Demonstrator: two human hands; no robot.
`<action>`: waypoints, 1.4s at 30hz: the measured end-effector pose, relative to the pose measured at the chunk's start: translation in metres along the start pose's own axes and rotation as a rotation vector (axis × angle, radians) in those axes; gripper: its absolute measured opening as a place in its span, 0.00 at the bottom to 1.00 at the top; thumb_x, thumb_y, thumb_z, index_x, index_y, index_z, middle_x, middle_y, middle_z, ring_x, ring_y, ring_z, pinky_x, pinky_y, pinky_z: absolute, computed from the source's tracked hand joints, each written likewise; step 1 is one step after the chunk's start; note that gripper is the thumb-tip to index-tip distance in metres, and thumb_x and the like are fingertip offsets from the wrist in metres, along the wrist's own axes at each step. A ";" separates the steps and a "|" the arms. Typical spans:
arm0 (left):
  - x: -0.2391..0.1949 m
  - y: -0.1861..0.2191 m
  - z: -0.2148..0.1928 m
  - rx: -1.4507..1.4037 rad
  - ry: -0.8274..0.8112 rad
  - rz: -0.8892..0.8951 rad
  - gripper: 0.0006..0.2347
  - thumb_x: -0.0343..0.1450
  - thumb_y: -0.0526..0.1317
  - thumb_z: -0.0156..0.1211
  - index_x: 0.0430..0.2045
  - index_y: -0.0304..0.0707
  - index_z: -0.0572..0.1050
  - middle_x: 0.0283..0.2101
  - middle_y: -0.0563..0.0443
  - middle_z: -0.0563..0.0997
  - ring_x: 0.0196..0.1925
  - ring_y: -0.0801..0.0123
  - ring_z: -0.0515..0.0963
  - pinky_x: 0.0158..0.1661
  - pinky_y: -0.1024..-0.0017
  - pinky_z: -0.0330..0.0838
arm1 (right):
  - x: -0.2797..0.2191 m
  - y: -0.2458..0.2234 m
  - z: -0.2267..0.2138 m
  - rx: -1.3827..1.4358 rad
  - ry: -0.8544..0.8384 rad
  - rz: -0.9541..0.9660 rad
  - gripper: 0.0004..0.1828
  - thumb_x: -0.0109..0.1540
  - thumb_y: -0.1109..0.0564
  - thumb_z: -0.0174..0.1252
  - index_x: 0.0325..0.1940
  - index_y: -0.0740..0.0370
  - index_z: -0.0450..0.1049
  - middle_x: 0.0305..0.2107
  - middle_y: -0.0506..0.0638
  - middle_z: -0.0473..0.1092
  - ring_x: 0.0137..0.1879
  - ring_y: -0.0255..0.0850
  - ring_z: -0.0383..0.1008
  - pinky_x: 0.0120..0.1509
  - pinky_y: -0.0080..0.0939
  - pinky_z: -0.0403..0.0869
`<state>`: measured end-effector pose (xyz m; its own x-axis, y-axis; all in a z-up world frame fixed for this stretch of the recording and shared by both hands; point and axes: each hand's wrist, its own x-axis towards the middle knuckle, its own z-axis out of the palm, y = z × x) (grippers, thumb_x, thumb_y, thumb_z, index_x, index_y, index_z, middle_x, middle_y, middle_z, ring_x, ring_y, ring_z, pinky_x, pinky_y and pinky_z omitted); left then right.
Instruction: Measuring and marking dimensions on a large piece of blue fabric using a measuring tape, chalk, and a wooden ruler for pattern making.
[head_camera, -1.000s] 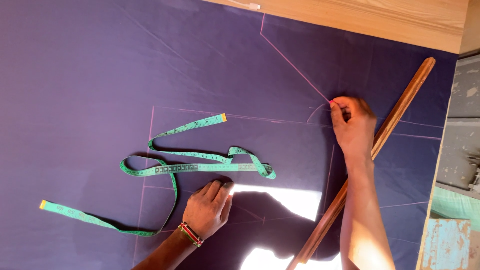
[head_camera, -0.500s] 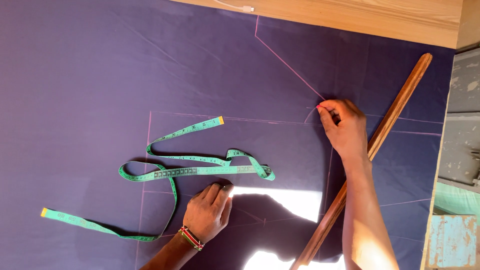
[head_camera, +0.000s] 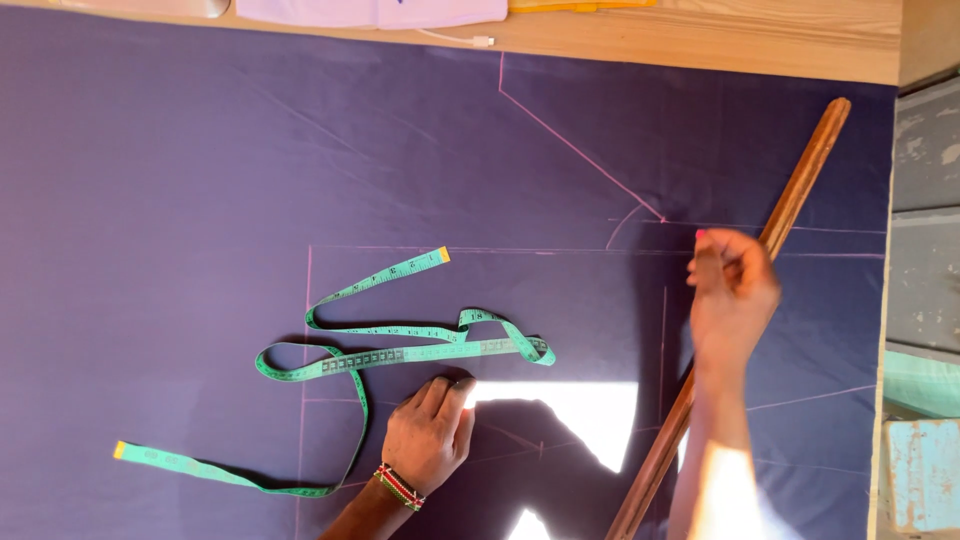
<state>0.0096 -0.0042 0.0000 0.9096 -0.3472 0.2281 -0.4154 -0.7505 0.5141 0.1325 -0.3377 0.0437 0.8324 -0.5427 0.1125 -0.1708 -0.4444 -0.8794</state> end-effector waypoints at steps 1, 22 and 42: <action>-0.003 -0.001 0.003 0.002 0.000 0.010 0.09 0.71 0.34 0.56 0.44 0.39 0.75 0.35 0.51 0.77 0.34 0.62 0.79 0.30 0.68 0.77 | -0.019 -0.005 0.001 0.004 0.010 0.000 0.05 0.70 0.56 0.59 0.45 0.59 0.76 0.30 0.46 0.72 0.34 0.30 0.71 0.40 0.30 0.74; 0.020 -0.021 -0.024 -0.423 0.180 -0.270 0.04 0.74 0.37 0.55 0.40 0.47 0.76 0.33 0.48 0.77 0.30 0.52 0.80 0.35 0.57 0.75 | -0.260 0.012 0.068 0.186 0.007 0.239 0.19 0.61 0.72 0.57 0.56 0.66 0.75 0.34 0.56 0.76 0.39 0.43 0.77 0.46 0.41 0.81; 0.169 -0.149 0.041 0.122 -0.227 -0.391 0.10 0.60 0.44 0.70 0.29 0.50 0.76 0.40 0.47 0.82 0.51 0.49 0.82 0.50 0.55 0.77 | -0.284 -0.007 0.118 0.098 -0.182 0.260 0.20 0.56 0.71 0.57 0.50 0.59 0.79 0.30 0.52 0.80 0.32 0.39 0.82 0.34 0.36 0.85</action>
<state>0.2252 0.0256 -0.0712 0.9790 -0.1291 -0.1577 -0.0515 -0.9054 0.4214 -0.0404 -0.0966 -0.0363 0.8499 -0.4883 -0.1981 -0.3453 -0.2321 -0.9093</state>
